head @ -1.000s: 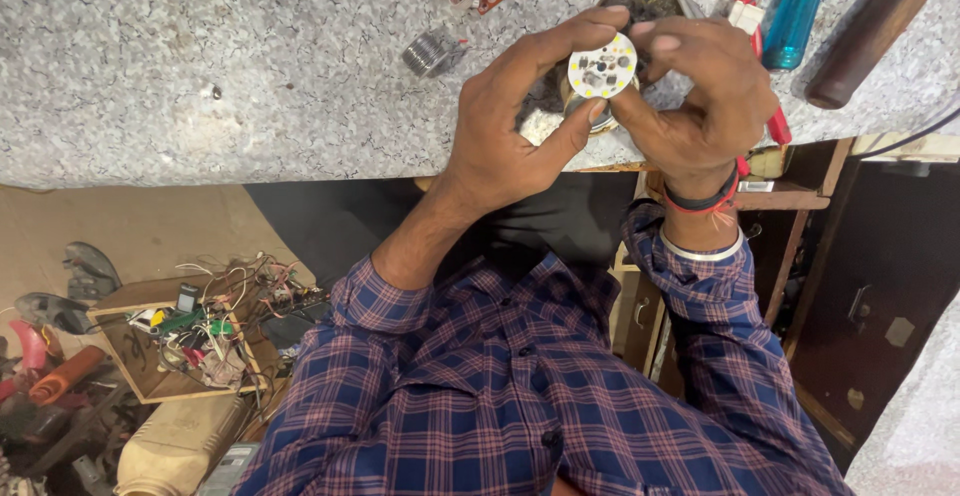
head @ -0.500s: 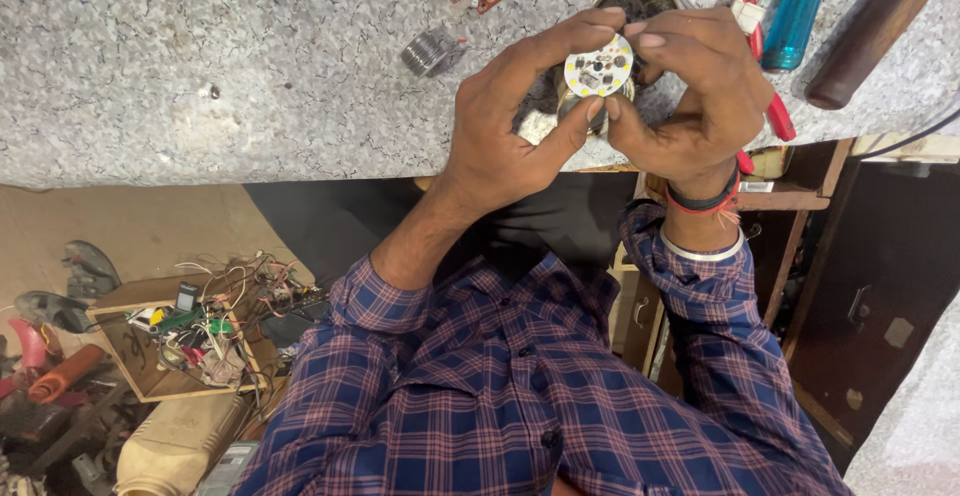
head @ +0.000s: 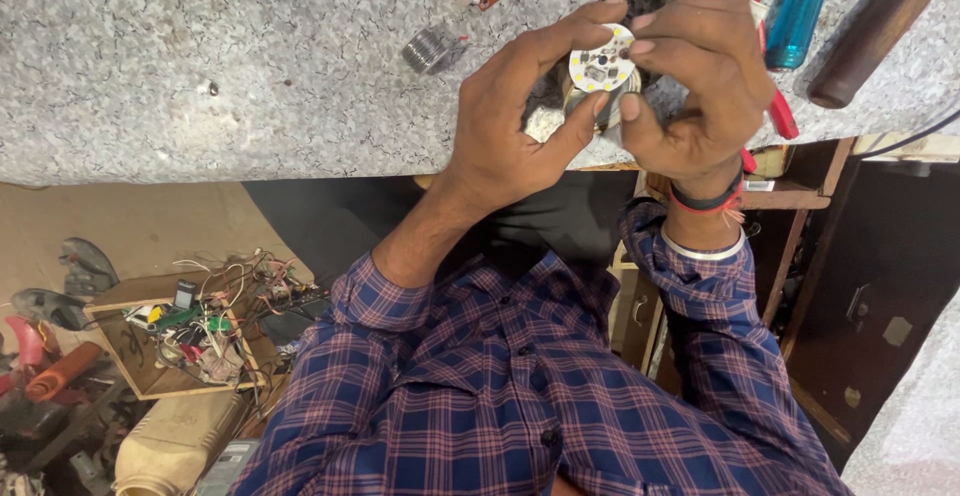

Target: The person solders wires to a circular LED module using a soldering iron and solder wire, then places the module into a lamp housing and wraps the base with black electrical tape. The person handles the soldering iron, solder, LED module, lamp housing, and electrical tape.

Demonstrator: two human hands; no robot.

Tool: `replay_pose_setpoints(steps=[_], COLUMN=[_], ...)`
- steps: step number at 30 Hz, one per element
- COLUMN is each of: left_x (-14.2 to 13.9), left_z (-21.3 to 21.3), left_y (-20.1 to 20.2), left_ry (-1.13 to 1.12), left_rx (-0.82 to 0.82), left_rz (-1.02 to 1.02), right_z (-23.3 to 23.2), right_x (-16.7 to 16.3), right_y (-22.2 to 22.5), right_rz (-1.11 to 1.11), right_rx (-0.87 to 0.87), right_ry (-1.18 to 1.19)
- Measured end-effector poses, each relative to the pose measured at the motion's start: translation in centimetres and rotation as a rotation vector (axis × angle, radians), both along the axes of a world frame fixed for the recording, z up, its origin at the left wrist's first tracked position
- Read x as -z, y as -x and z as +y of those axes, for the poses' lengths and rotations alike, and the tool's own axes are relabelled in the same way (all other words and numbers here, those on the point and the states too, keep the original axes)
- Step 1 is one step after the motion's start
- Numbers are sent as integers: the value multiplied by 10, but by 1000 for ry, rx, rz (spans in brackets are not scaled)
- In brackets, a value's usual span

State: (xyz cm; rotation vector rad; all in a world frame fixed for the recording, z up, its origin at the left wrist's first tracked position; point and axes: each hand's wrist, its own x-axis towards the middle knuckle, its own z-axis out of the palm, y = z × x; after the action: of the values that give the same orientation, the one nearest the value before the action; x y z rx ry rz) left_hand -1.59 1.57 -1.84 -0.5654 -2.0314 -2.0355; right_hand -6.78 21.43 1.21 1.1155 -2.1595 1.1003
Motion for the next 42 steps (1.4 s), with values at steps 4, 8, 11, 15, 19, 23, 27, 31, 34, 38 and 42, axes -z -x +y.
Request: replay_pose_setpoints(steps=[4, 8, 11, 15, 19, 23, 27, 31, 34, 38, 42], left_x=[5, 10, 11, 8, 4, 3, 2, 2, 3, 6, 8], left_z=[1, 2, 4, 3, 2, 1, 1, 3, 3, 4, 5], left_y=[0, 3, 4, 3, 0, 1, 1, 2, 1, 1, 2], left_ry=[128, 203, 211, 185, 173, 174, 174, 176, 172, 186, 185], left_rx=[-75, -99, -100, -96, -90, -82, -86, -96, -108, -102, -100], left_rz=[68, 128, 156, 127, 70, 95, 94, 82, 94, 92, 115], right_z=[4, 8, 8, 4, -3, -5, -3, -4, -6, -10, -14], right_x=[-17, -46, -65, -79, -70, -48, -30, -22, -21, -22, -22], right_y=[-2, 3, 6, 2, -4, -14, -20, -23, -23, -24, -26], right_rz=[28, 94, 145, 39, -239, -607, -751, -795, -781, -745, -723], right_rx=[23, -6, -22, -3, 8, 4, -3, 49, 52, 42, 61], right_ry=[-137, -368, -493, -544, -342, 20, 251, 295, 277, 279, 274])
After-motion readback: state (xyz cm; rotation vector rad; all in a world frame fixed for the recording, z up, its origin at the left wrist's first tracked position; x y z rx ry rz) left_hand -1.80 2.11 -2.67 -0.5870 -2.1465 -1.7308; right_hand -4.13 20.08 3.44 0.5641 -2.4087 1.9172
